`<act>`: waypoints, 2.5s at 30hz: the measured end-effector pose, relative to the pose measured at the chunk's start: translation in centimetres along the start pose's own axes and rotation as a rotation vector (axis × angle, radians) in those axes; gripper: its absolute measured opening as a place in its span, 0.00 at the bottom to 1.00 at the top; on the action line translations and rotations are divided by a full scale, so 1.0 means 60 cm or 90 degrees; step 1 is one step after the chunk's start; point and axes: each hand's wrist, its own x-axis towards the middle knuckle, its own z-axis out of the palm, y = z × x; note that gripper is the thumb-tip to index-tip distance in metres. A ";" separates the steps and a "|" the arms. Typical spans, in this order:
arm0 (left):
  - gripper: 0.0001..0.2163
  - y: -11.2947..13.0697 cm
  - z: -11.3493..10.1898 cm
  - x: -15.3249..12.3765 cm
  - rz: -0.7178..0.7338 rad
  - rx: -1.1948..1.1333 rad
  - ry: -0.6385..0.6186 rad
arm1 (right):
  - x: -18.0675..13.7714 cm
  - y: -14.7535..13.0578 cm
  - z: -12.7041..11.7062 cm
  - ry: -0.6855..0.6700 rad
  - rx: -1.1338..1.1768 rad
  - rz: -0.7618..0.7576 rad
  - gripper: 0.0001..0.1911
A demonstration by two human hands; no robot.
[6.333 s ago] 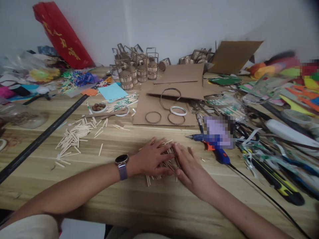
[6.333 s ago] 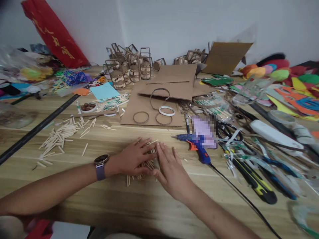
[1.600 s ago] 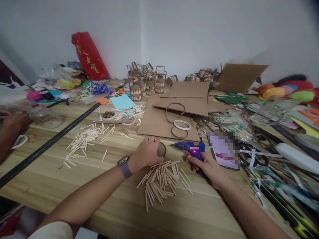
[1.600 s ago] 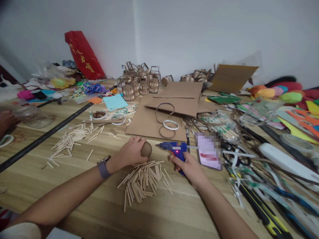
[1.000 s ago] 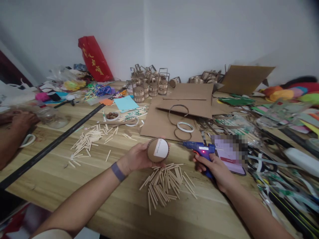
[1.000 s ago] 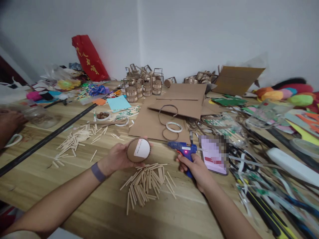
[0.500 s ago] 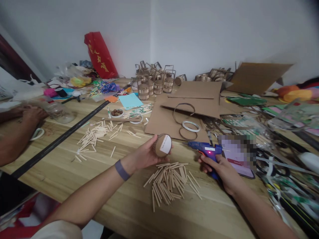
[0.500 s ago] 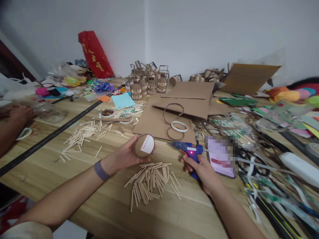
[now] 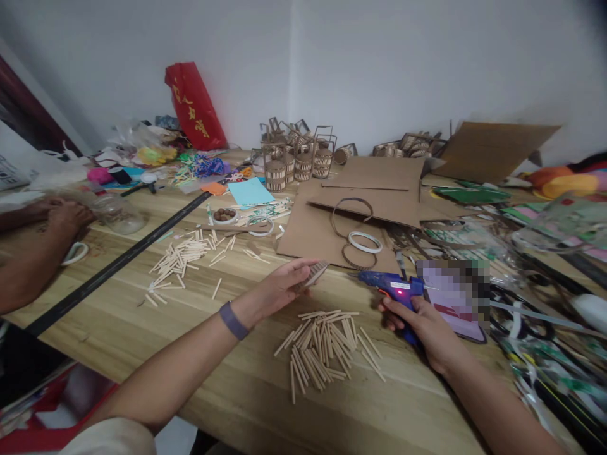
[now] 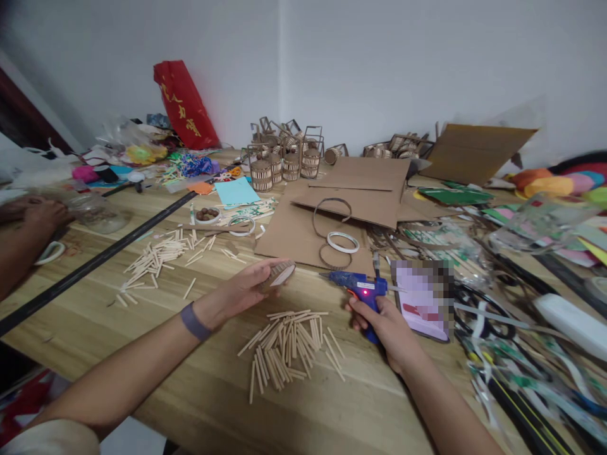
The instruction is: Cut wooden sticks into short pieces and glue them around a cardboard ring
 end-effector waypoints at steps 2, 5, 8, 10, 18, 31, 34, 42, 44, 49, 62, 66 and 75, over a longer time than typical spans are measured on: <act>0.24 -0.002 -0.001 0.001 0.003 0.011 0.002 | 0.000 0.000 0.000 -0.001 0.000 -0.001 0.16; 0.26 -0.005 -0.003 0.006 0.019 0.054 0.011 | -0.001 -0.002 -0.001 -0.001 -0.002 -0.002 0.17; 0.24 -0.009 -0.006 0.017 0.046 0.223 0.054 | -0.001 -0.003 -0.001 -0.001 -0.007 -0.004 0.17; 0.21 -0.012 -0.010 0.023 0.091 0.426 0.111 | -0.002 -0.004 0.001 0.006 -0.005 -0.003 0.18; 0.26 0.025 -0.061 0.018 0.164 0.805 -0.193 | 0.000 -0.002 0.003 -0.002 0.009 0.003 0.19; 0.33 0.014 -0.039 0.067 0.210 0.878 -0.278 | -0.008 -0.013 0.007 0.031 0.020 -0.006 0.21; 0.31 0.004 -0.032 0.066 0.222 0.858 -0.240 | -0.012 -0.013 0.007 0.055 0.012 -0.004 0.24; 0.34 -0.020 -0.035 0.065 0.238 0.852 -0.140 | -0.022 -0.003 0.014 0.040 -0.202 -0.053 0.30; 0.33 -0.021 -0.036 0.065 0.237 0.838 -0.126 | -0.024 -0.007 0.017 0.039 -0.257 -0.071 0.30; 0.34 -0.022 -0.039 0.065 0.234 0.808 -0.105 | -0.030 -0.023 0.025 0.033 -0.333 -0.104 0.27; 0.33 -0.024 -0.036 0.067 0.243 0.814 -0.098 | -0.030 -0.020 0.032 0.063 -0.390 -0.082 0.18; 0.33 -0.026 -0.037 0.068 0.250 0.807 -0.096 | -0.029 -0.019 0.031 0.072 -0.415 -0.092 0.18; 0.33 -0.026 -0.038 0.067 0.246 0.800 -0.094 | -0.030 -0.016 0.029 0.063 -0.443 -0.102 0.18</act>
